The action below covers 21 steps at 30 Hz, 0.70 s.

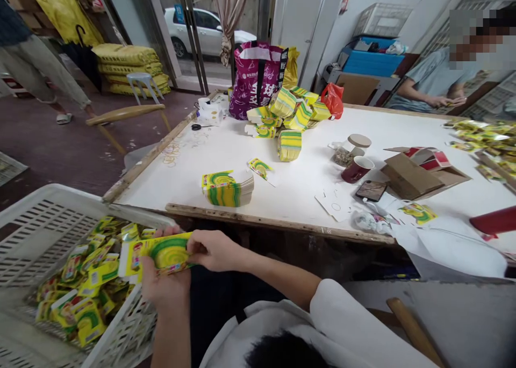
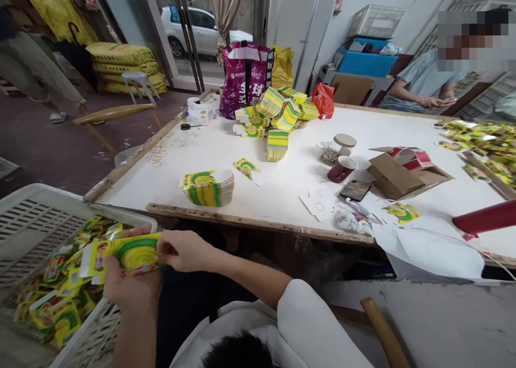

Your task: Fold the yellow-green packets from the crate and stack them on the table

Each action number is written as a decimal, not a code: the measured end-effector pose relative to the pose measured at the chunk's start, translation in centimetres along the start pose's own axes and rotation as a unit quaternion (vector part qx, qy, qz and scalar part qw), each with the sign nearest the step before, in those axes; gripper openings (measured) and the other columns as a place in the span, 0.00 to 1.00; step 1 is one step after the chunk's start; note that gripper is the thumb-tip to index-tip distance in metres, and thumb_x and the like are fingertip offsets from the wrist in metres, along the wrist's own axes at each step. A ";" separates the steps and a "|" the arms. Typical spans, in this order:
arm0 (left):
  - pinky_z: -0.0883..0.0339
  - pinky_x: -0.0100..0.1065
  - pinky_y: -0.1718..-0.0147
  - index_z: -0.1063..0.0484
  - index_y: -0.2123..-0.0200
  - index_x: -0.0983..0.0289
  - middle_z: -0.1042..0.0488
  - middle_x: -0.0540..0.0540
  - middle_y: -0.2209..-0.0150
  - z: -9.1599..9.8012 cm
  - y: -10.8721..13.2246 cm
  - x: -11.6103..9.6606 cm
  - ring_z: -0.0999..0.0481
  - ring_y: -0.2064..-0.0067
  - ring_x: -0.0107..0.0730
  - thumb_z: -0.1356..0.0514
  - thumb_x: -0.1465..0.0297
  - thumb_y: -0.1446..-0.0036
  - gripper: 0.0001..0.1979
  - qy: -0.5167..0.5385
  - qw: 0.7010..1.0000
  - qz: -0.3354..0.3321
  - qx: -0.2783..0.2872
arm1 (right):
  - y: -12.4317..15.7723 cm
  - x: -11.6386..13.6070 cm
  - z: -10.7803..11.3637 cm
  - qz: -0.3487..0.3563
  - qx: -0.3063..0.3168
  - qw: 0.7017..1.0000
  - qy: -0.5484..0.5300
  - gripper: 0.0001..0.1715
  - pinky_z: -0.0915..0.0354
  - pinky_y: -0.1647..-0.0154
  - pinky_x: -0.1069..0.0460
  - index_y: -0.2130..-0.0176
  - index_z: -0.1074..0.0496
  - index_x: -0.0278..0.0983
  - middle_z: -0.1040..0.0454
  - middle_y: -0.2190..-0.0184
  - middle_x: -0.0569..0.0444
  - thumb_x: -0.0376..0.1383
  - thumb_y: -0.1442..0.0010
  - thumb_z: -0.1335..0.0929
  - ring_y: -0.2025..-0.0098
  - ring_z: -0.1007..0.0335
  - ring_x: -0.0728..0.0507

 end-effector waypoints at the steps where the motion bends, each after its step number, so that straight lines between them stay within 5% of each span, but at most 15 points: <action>1: 0.34 0.46 0.42 0.26 0.55 0.61 0.23 0.57 0.54 -0.2 0.0 -0.3 0.25 0.47 0.44 0.44 0.53 0.40 0.20 0.000 1.000 -0.017 -0.020 | 0.3 0.1 -0.7 0.004 -0.005 0.999 -0.034 0.10 0.37 0.65 0.57 0.66 0.36 0.37 0.32 0.69 0.59 0.30 0.42 0.29 0.68 0.35 0.51; 4: 0.29 0.48 0.50 0.28 0.58 0.62 0.24 0.56 0.60 -0.4 0.7 -1.1 0.22 0.54 0.45 0.48 0.51 0.40 0.22 -0.082 0.994 -0.065 -0.041 | 0.7 0.7 -1.2 0.029 -0.030 0.998 -0.048 0.08 0.36 0.62 0.56 0.66 0.35 0.37 0.31 0.67 0.57 0.30 0.41 0.30 0.65 0.34 0.50; 9: 0.27 0.46 0.54 0.28 0.59 0.61 0.24 0.59 0.59 -1.2 2.7 -1.1 0.24 0.51 0.49 0.43 0.49 0.44 0.22 -0.256 0.962 -0.091 0.011 | 1.0 1.7 -0.4 0.067 -0.005 0.986 0.150 0.07 0.35 0.54 0.50 0.66 0.33 0.37 0.26 0.62 0.50 0.25 0.41 0.34 0.57 0.32 0.44; 11: 0.28 0.47 0.52 0.29 0.56 0.61 0.24 0.59 0.58 -1.3 2.8 -1.1 0.24 0.51 0.48 0.45 0.51 0.41 0.21 -0.249 0.963 -0.100 -0.008 | 1.1 1.6 -0.1 0.050 -0.008 0.989 0.142 0.06 0.35 0.53 0.50 0.66 0.33 0.37 0.26 0.63 0.51 0.26 0.41 0.34 0.57 0.32 0.45; 16: 0.33 0.46 0.46 0.30 0.52 0.59 0.24 0.57 0.54 -1.3 2.0 -0.7 0.25 0.49 0.45 0.44 0.54 0.40 0.19 -0.189 0.981 -0.033 0.004 | 1.3 0.6 -0.2 -0.070 -0.039 0.993 -0.081 0.13 0.38 0.68 0.56 0.65 0.33 0.36 0.31 0.70 0.59 0.31 0.46 0.25 0.70 0.36 0.51; 21: 0.31 0.39 0.54 0.30 0.60 0.61 0.30 0.53 0.65 -1.3 1.7 -1.1 0.27 0.61 0.37 0.45 0.53 0.41 0.18 -0.025 0.999 -0.007 -0.029 | 1.7 1.1 -0.9 -0.050 0.001 0.997 -0.064 0.16 0.40 0.68 0.57 0.65 0.32 0.37 0.32 0.70 0.60 0.32 0.49 0.23 0.69 0.37 0.51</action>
Point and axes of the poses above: each hand's wrist, its own y-axis away from the middle knuckle, its own z-axis out of the back of the hand, x = y × z, the point moved 2 cm from there along -y, towards the middle knuckle
